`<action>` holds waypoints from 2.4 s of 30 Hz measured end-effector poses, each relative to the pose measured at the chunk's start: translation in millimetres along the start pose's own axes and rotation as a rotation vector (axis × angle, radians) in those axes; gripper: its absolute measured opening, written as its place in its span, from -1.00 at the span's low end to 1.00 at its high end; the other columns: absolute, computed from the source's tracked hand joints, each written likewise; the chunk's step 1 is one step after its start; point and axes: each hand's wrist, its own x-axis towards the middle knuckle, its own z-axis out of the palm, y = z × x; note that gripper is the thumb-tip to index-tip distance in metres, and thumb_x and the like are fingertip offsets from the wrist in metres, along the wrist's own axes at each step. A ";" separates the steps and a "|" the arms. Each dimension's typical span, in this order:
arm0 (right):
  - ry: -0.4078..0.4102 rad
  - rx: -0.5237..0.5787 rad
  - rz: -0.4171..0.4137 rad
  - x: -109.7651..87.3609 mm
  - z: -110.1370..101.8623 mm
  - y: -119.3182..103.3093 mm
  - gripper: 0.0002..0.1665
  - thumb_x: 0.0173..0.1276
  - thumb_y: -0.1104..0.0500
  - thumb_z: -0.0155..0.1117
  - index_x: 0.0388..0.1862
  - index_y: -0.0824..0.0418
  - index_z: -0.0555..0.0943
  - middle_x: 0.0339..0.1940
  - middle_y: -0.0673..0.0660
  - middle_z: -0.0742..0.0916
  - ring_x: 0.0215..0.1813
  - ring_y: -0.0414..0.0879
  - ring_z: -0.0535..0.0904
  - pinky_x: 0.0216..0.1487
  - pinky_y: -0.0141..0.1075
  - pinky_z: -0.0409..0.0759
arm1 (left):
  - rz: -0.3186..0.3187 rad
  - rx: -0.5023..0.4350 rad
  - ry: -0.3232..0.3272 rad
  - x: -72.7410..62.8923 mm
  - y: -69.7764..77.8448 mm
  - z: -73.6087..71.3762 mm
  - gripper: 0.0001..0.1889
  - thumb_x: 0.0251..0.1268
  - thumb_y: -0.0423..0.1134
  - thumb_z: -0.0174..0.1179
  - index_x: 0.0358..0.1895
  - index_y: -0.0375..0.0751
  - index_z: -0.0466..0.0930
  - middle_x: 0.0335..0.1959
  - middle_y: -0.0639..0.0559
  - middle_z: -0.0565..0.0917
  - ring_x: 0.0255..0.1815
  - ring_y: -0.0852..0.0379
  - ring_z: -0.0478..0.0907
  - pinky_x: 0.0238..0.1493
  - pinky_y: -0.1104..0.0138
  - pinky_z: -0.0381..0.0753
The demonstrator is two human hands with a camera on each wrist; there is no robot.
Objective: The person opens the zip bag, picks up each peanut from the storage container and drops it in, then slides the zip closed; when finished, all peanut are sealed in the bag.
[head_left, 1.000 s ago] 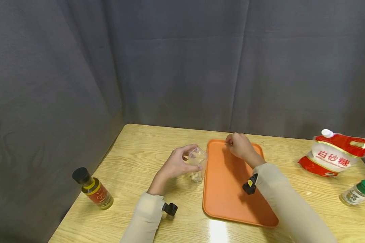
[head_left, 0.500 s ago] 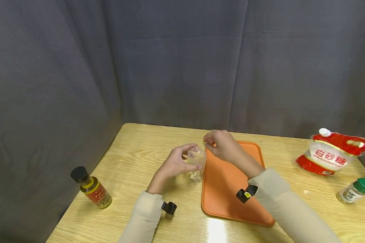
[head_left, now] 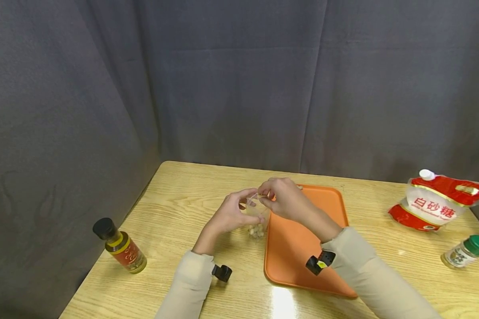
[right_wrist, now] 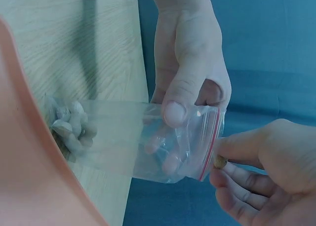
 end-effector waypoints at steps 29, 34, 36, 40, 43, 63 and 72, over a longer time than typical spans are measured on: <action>0.060 -0.005 0.262 2.3 -10.5 65.6 -0.84 0.32 0.29 0.35 -0.17 0.36 0.72 -0.25 0.22 0.74 -0.21 0.12 0.64 -0.19 -0.04 0.61 | -0.015 0.027 0.022 1.3 -2.0 0.9 -0.19 -0.02 -0.20 0.53 0.40 -0.17 0.43 0.22 -0.02 0.56 0.03 -0.11 0.52 0.00 0.12 0.56; 0.021 -0.051 0.366 -5.6 -3.0 102.7 -0.78 0.34 0.33 0.28 -0.09 0.42 0.70 -0.16 0.32 0.74 -0.10 0.20 0.65 -0.08 0.04 0.60 | -0.020 0.015 0.021 1.0 -1.3 0.1 -0.19 -0.02 -0.19 0.53 0.40 -0.17 0.43 0.22 -0.03 0.56 0.02 -0.10 0.52 0.01 0.11 0.56; -0.001 -0.066 0.396 -10.2 2.9 115.5 -0.76 0.33 0.35 0.29 -0.07 0.44 0.69 -0.13 0.35 0.73 -0.07 0.23 0.64 -0.05 0.07 0.60 | -0.018 0.014 0.019 0.6 -1.4 -0.1 -0.19 -0.02 -0.19 0.53 0.40 -0.18 0.43 0.24 -0.03 0.55 0.02 -0.06 0.52 0.04 0.09 0.54; -0.030 -0.098 0.427 -18.5 17.5 137.2 -0.78 0.29 0.37 0.29 -0.11 0.44 0.70 -0.17 0.32 0.74 -0.10 0.22 0.65 -0.05 0.05 0.59 | -0.015 0.014 0.017 0.7 -1.3 -0.6 -0.19 -0.02 -0.18 0.53 0.40 -0.17 0.43 0.27 -0.01 0.53 0.04 -0.01 0.51 0.11 0.02 0.51; -0.035 -0.117 0.419 -20.9 29.1 149.1 -0.89 0.27 0.40 0.26 -0.29 0.37 0.71 -0.34 0.20 0.73 -0.30 0.10 0.58 -0.19 -0.05 0.53 | -0.028 0.016 0.026 0.8 -2.1 -1.4 -0.19 -0.02 -0.17 0.54 0.40 -0.15 0.44 0.26 0.00 0.54 0.04 -0.01 0.50 0.10 0.01 0.51; 0.001 -0.154 0.457 -23.0 39.5 156.3 -0.90 0.27 0.42 0.27 -0.27 0.36 0.70 -0.33 0.22 0.73 -0.28 0.10 0.62 -0.17 0.00 0.59 | -0.066 0.006 0.030 0.2 -1.3 -1.9 -0.19 -0.02 -0.16 0.54 0.40 -0.09 0.44 0.17 0.01 0.57 0.05 -0.10 0.49 0.07 0.00 0.53; 0.088 -0.078 0.364 -18.1 16.8 128.4 -0.90 0.27 0.40 0.26 -0.25 0.39 0.68 -0.36 0.22 0.71 -0.34 0.07 0.54 -0.25 -0.03 0.54 | -0.066 0.009 0.027 0.3 -2.0 -0.3 -0.18 -0.01 -0.15 0.54 0.41 -0.07 0.43 0.20 0.02 0.56 0.05 -0.10 0.49 0.04 0.07 0.53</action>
